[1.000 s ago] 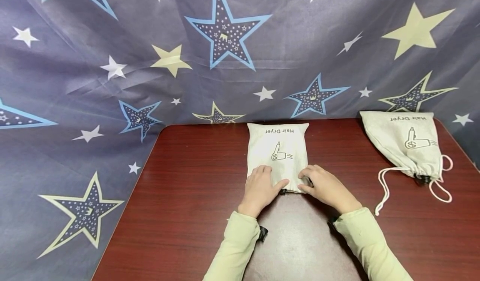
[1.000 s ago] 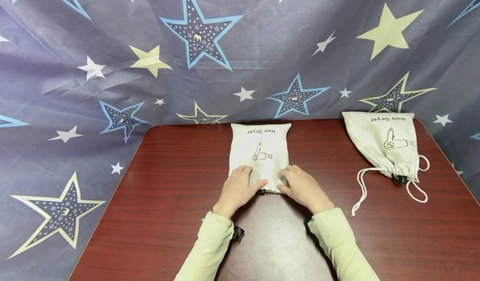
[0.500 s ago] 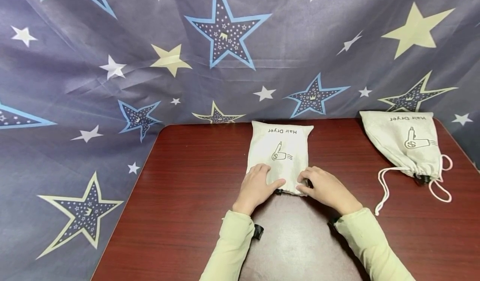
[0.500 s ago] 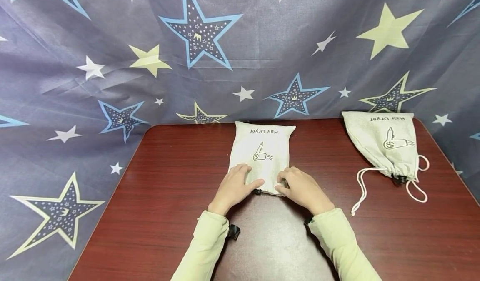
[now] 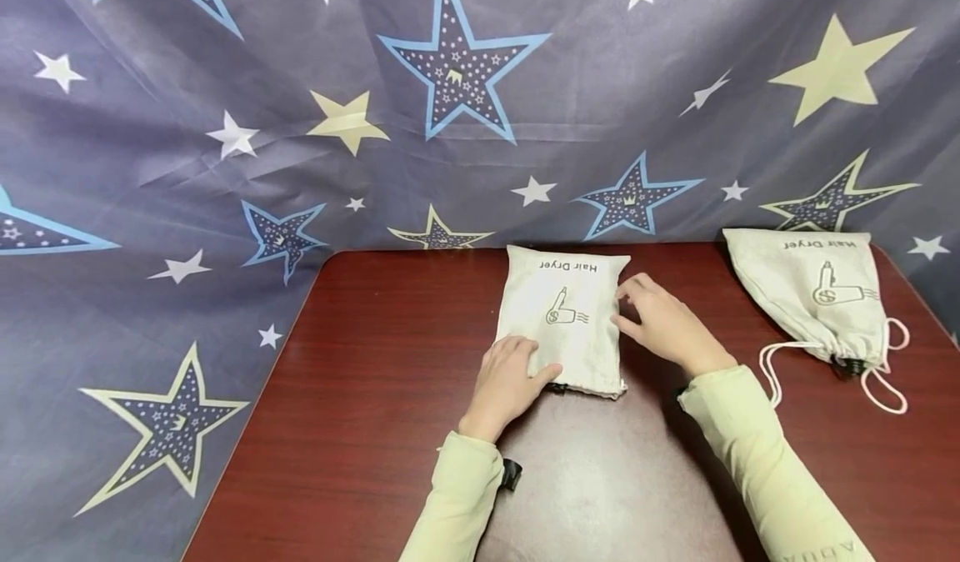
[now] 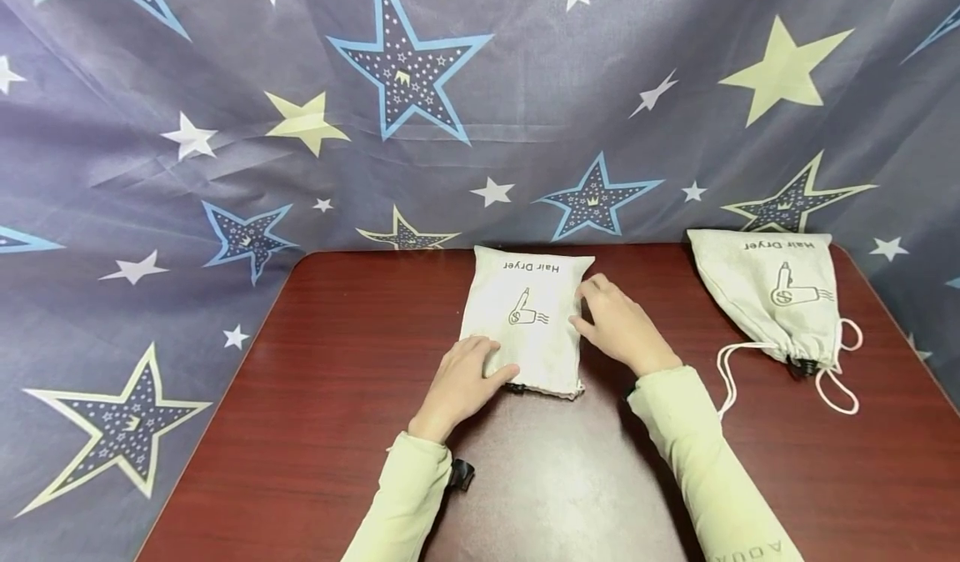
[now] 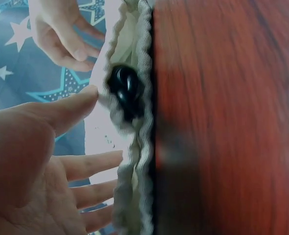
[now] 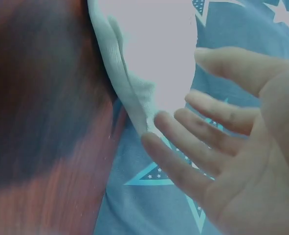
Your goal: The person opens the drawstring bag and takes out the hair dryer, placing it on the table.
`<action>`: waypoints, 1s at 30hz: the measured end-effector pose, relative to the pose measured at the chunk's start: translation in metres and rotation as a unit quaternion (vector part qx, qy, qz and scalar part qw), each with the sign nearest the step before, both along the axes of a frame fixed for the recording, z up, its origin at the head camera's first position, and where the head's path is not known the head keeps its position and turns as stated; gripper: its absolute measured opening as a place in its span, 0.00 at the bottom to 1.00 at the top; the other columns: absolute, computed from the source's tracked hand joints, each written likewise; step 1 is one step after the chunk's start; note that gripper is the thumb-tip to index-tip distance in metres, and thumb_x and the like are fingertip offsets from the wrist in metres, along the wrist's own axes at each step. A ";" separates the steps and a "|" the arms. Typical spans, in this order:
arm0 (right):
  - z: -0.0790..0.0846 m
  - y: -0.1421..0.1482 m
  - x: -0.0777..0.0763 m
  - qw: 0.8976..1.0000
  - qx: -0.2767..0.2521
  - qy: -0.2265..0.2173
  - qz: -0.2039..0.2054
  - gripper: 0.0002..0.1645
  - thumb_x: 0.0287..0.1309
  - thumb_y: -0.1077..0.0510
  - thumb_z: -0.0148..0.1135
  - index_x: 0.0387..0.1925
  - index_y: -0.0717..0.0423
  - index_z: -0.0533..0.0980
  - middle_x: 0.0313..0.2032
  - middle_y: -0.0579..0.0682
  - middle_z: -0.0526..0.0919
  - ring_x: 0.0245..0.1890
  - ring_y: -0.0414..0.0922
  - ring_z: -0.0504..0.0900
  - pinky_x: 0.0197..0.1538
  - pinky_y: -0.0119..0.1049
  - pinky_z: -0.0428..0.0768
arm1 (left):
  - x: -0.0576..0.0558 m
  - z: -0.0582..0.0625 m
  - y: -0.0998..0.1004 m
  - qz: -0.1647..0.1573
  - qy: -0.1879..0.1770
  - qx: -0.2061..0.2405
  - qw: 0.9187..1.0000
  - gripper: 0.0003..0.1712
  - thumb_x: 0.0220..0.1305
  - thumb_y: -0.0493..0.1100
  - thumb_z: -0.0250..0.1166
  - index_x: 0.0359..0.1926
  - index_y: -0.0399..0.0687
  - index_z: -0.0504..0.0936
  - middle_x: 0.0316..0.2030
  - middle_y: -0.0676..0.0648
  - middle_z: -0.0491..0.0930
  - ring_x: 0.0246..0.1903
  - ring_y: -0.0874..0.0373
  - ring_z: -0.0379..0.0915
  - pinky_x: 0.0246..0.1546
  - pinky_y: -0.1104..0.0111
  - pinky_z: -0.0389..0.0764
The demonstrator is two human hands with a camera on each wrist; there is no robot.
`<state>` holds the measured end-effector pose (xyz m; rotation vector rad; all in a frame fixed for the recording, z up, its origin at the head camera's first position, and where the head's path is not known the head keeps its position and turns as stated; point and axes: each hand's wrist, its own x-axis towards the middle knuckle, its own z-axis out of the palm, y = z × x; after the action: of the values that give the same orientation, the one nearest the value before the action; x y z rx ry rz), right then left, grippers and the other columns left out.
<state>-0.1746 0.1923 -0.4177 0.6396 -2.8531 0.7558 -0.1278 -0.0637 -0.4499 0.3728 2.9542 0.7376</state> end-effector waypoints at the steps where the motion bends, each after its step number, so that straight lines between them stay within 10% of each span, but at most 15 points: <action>1: -0.001 0.000 -0.004 1.000 -0.001 0.000 -0.003 0.18 0.60 0.59 0.65 0.47 0.66 0.74 0.47 0.62 0.75 0.48 0.56 0.78 0.50 0.53 0.77 | 0.001 0.000 -0.002 0.002 0.002 0.000 1.000 0.30 0.67 0.61 0.61 0.59 0.45 0.79 0.59 0.46 0.77 0.66 0.48 0.65 0.70 0.55 0.61; 30: -0.023 0.001 -0.056 1.000 -0.008 -0.028 0.012 0.37 0.62 0.66 0.56 0.70 0.73 0.58 0.67 0.72 0.64 0.70 0.66 0.58 0.72 0.57 0.56 | 0.001 -0.006 -0.031 0.051 0.055 0.003 0.997 0.16 0.61 0.46 0.71 0.48 0.46 0.86 0.52 0.45 0.81 0.53 0.48 0.75 0.52 0.55 0.78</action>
<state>-0.2305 0.1932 -0.4409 0.6604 -2.8910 0.8129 -0.1270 -0.0945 -0.4554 0.2726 3.0964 0.7602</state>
